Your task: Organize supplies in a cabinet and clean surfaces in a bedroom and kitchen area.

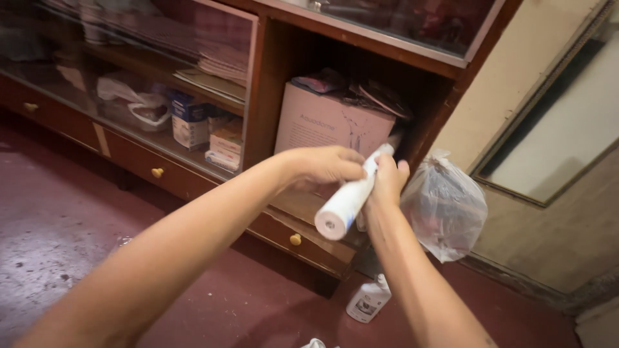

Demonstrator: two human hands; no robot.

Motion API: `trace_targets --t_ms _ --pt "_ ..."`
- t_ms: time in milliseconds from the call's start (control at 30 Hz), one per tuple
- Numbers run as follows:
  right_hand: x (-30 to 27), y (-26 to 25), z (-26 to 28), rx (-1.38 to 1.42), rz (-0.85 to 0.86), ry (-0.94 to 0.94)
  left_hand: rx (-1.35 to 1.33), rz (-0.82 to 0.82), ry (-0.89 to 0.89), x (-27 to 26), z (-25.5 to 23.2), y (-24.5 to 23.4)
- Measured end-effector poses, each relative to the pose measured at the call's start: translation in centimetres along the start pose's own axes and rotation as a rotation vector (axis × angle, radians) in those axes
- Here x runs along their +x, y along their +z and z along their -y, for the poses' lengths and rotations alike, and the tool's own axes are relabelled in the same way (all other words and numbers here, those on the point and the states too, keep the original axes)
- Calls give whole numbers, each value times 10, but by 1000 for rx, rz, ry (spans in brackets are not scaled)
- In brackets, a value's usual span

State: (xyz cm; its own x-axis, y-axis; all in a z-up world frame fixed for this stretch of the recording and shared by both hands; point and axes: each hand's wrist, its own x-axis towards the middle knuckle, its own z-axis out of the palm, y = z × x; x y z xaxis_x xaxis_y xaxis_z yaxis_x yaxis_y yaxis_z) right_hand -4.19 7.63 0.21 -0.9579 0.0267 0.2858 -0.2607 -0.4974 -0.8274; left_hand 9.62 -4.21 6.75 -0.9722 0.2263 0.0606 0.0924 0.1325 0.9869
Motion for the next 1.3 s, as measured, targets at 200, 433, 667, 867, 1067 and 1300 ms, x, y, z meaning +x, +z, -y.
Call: trace_targets --t_ms 200,433,667,867,1067,1300 --pt "-6 1 -14 264 76 344 -54 108 -58 -11 7 5" --pt "56 -11 -42 147 69 593 262 49 -176 -21 3 7" --pt "52 -19 -67 166 148 679 463 87 -333 -49 -7 8" --pt "25 -5 -44 177 230 727 508 60 -479 -61 -19 -10" --pt "-28 26 -16 250 208 823 754 122 -606 -101 -48 -26" --pt "-49 83 -44 247 473 797 1062 -155 -1022 -189 -54 -81"
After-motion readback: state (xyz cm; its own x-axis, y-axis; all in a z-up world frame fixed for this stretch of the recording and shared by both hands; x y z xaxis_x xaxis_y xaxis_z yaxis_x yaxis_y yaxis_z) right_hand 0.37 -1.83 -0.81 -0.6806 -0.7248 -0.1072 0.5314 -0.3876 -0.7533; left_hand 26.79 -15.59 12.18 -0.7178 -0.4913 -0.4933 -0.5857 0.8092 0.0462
